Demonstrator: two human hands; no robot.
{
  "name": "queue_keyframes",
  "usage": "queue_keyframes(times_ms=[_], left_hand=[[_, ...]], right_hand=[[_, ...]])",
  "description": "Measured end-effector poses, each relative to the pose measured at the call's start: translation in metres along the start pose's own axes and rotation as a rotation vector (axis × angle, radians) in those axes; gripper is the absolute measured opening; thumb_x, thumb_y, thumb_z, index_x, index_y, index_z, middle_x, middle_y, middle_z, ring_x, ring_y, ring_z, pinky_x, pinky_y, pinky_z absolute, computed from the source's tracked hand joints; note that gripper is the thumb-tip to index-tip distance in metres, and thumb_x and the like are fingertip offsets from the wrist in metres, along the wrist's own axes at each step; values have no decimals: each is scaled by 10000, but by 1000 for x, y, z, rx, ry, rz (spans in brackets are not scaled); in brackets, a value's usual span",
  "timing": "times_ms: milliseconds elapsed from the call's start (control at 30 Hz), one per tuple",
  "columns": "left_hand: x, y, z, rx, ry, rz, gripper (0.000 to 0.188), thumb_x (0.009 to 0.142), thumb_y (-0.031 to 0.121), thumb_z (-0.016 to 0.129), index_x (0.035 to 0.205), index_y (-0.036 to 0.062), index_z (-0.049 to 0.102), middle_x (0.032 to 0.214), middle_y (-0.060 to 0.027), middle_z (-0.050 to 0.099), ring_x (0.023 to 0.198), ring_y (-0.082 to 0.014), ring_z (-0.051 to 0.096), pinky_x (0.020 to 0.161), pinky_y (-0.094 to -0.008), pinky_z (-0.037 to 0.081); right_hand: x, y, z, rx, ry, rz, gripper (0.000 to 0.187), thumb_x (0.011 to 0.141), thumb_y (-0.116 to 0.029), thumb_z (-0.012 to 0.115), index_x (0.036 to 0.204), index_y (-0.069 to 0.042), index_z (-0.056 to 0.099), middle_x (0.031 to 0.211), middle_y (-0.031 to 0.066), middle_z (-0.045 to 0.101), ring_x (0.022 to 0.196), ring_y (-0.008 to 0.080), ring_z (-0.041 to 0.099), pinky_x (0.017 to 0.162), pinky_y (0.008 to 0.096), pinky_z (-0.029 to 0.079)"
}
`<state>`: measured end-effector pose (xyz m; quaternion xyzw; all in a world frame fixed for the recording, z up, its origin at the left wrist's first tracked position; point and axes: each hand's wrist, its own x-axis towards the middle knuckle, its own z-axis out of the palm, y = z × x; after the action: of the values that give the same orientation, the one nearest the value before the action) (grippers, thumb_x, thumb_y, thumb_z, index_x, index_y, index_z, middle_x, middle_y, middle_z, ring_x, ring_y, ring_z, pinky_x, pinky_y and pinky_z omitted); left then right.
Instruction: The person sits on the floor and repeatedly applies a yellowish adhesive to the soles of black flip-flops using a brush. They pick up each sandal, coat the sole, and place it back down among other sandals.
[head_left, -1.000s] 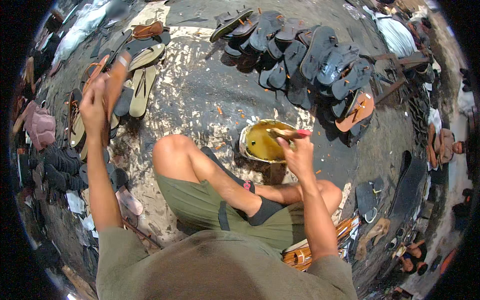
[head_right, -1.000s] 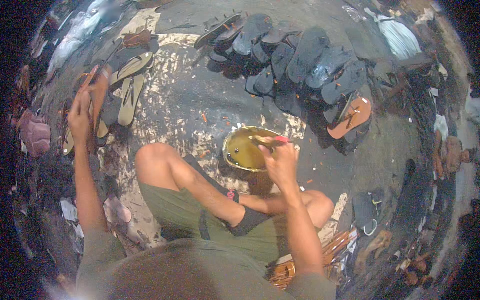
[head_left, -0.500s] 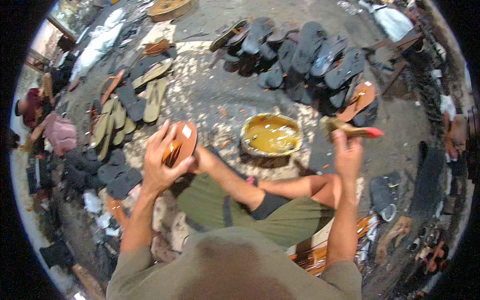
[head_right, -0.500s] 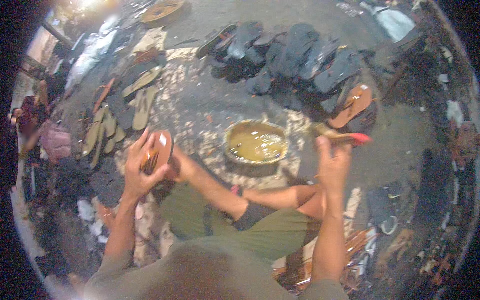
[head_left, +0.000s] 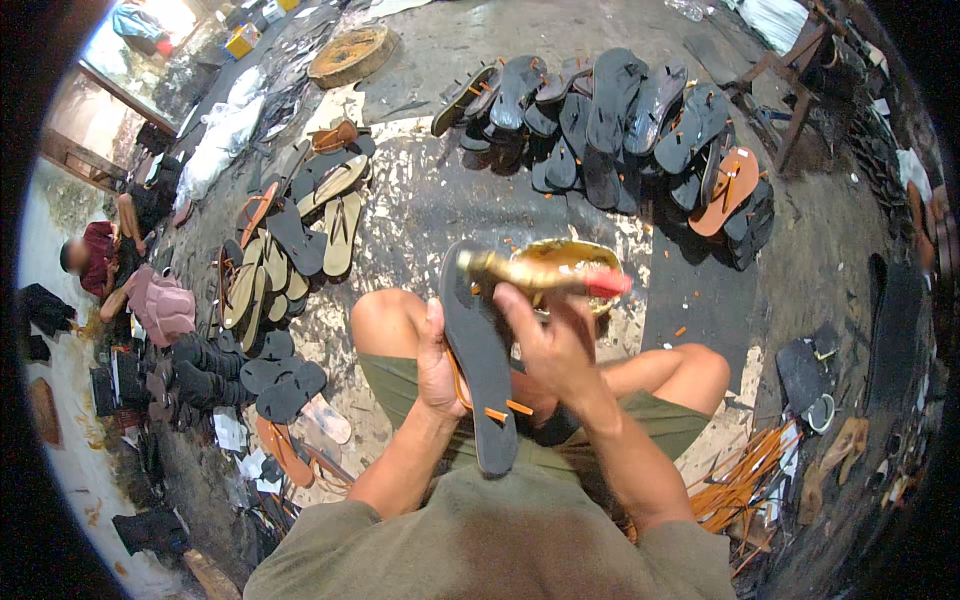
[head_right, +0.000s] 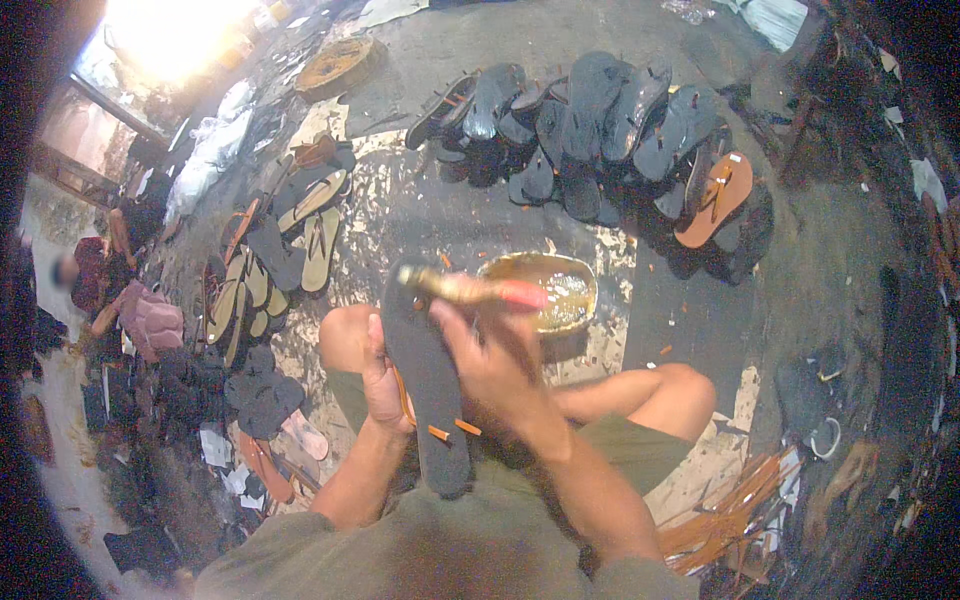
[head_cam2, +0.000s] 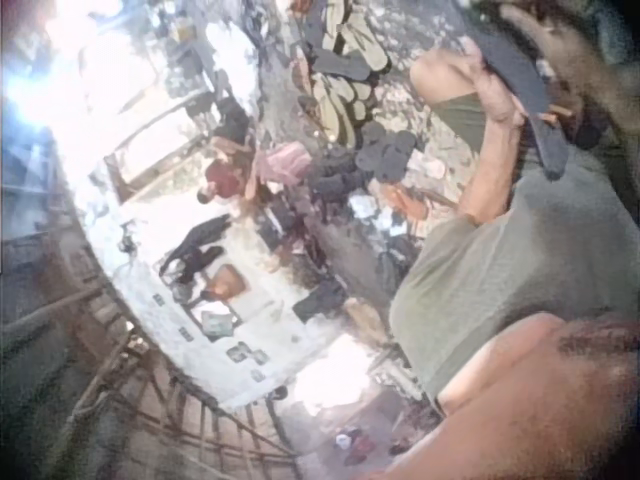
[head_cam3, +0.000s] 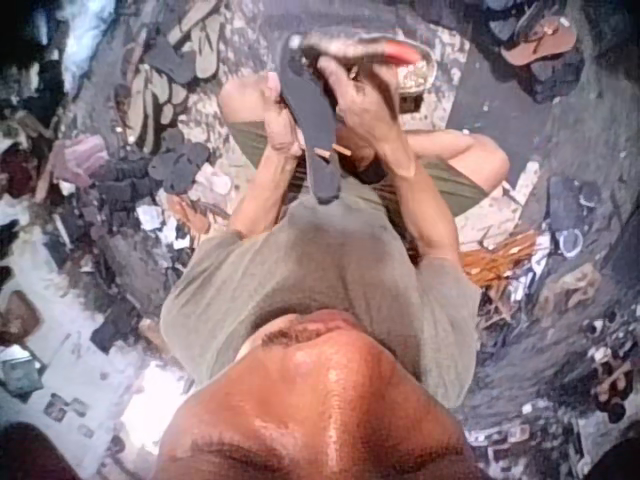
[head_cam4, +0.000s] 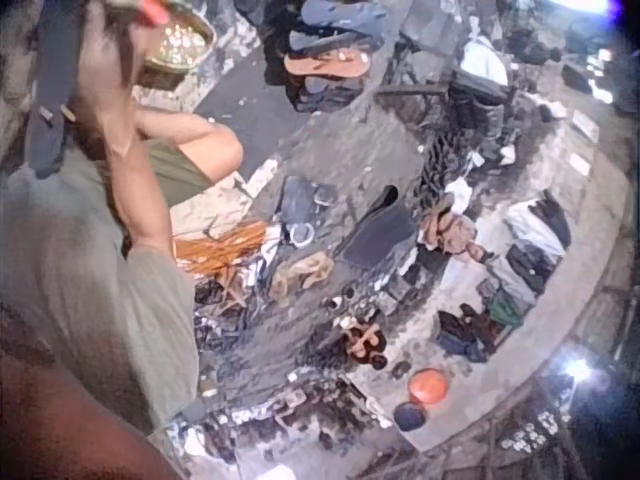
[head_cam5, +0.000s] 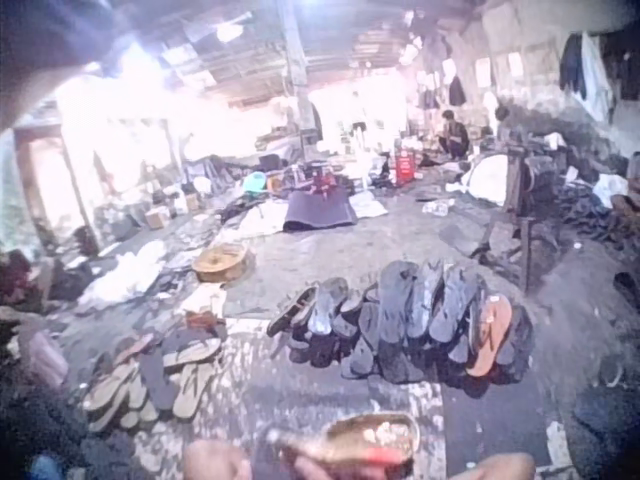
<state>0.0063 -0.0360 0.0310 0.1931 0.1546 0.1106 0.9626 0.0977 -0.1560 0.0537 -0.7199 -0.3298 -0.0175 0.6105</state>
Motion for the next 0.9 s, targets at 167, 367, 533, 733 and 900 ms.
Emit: queue_keyframes(times_ms=[167, 367, 533, 733, 900], left_hand=[[5, -5, -14, -147, -35, -65, 719, 1031, 639, 436, 1439, 55, 535, 1376, -162, 629, 1229, -311, 631, 1073, -467, 509], [11, -6, -5, -240, -305, -103, 694, 1035, 620, 443, 1459, 76, 524, 1402, -140, 615, 1285, -285, 595, 1121, -456, 475], [-10, -10, -24, -52, -161, -154, 754, 1028, 626, 447, 1505, 43, 451, 1455, -198, 558, 1301, -306, 590, 1099, -475, 499], [-75, -11, -48, -93, -30, -273, 772, 1015, 623, 477, 1489, 15, 433, 1384, -220, 589, 1231, -294, 631, 1042, -463, 549], [-112, -18, -70, 350, 188, -218, 713, 1019, 616, 495, 1415, 24, 493, 1270, -150, 641, 1059, -215, 660, 937, -405, 570]], right_hand=[[-5, -16, -13, 117, -37, 273, 207, 967, -182, 687, 1100, -26, 722, 1088, 164, 739, 1019, 315, 702, 908, 420, 529], [-13, -12, -10, 0, -30, 88, 297, 987, -250, 674, 1166, -16, 713, 1131, 200, 711, 1045, 388, 680, 948, 439, 518], [19, 30, -23, -121, 0, 254, 301, 969, -277, 688, 1074, 3, 719, 1033, 189, 716, 973, 395, 666, 876, 471, 508], [-7, 146, -43, -822, -214, 211, 275, 917, -275, 752, 1077, -52, 747, 996, 157, 734, 874, 354, 672, 808, 459, 515], [10, 122, -63, -277, 189, 132, 214, 984, -144, 721, 1144, -2, 725, 1102, 46, 736, 986, 124, 654, 885, 292, 507]])
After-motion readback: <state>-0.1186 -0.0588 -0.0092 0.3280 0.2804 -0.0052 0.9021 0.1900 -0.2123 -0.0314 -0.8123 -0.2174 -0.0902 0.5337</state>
